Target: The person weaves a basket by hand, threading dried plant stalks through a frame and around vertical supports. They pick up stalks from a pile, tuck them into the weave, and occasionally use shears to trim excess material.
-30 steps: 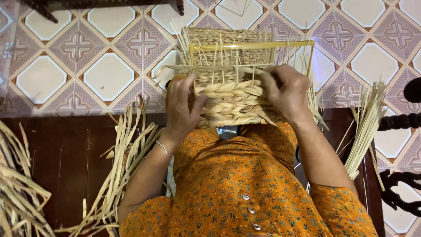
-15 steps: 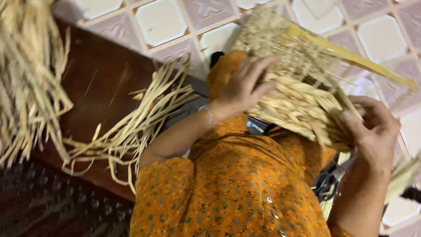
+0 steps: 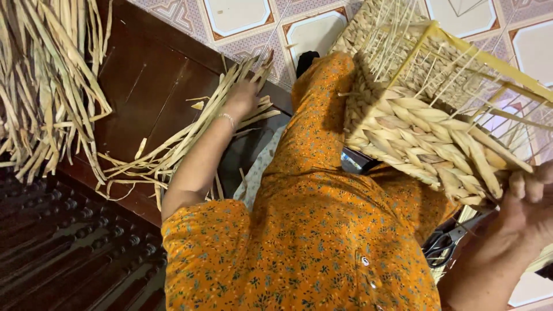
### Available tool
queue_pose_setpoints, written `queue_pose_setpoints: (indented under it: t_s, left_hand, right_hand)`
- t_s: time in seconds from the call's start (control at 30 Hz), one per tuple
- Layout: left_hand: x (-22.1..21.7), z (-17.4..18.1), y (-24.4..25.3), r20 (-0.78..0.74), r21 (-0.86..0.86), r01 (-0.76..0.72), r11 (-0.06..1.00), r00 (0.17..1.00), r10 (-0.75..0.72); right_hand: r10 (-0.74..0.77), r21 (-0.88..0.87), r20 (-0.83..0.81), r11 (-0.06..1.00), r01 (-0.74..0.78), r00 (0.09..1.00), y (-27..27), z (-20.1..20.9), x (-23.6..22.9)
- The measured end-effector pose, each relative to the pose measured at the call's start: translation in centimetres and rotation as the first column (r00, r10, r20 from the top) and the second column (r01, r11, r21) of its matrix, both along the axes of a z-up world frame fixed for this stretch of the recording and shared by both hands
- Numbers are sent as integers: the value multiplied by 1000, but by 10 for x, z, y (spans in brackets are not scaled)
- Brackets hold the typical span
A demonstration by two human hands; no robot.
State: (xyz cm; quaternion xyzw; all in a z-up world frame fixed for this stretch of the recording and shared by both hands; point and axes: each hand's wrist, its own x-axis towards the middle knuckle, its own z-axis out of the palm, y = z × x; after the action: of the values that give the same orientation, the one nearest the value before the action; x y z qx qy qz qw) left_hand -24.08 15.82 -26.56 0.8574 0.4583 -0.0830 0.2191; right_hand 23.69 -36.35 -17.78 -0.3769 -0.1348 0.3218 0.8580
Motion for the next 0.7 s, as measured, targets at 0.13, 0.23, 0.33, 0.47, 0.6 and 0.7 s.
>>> queue_pose_setpoints:
  t_s: [0.13, 0.23, 0.33, 0.47, 0.6, 0.7]
  left_hand:
    - [-33, -68, 6, -244, 130, 59, 990, 969, -26]
    - [-32, -62, 4, -241, 191, 88, 978, 970, -40]
    - [-22, 4, 1, -200, 130, -12, 991, 979, 38]
    - [-10, 84, -9, 37, -53, -138, 989, 989, 140]
    - [-13, 123, -14, 134, 58, -124, 991, 984, 116]
    - [-23, 106, -14, 76, 138, -110, 984, 992, 101]
  right_hand:
    - [-43, -57, 167, 997, 54, 985, 39, 48, -44]
    - [-64, 96, 33, 994, 60, 997, 35, 45, -37]
    - [-138, 208, -238, 959, 190, 961, 12, 12, -16]
    - [-23, 283, -204, 956, 81, 979, 18, 35, -33]
    - [-117, 98, -106, 987, 128, 987, 26, 54, -52]
    - [-156, 154, -241, 969, 196, 958, -2, 21, -28]
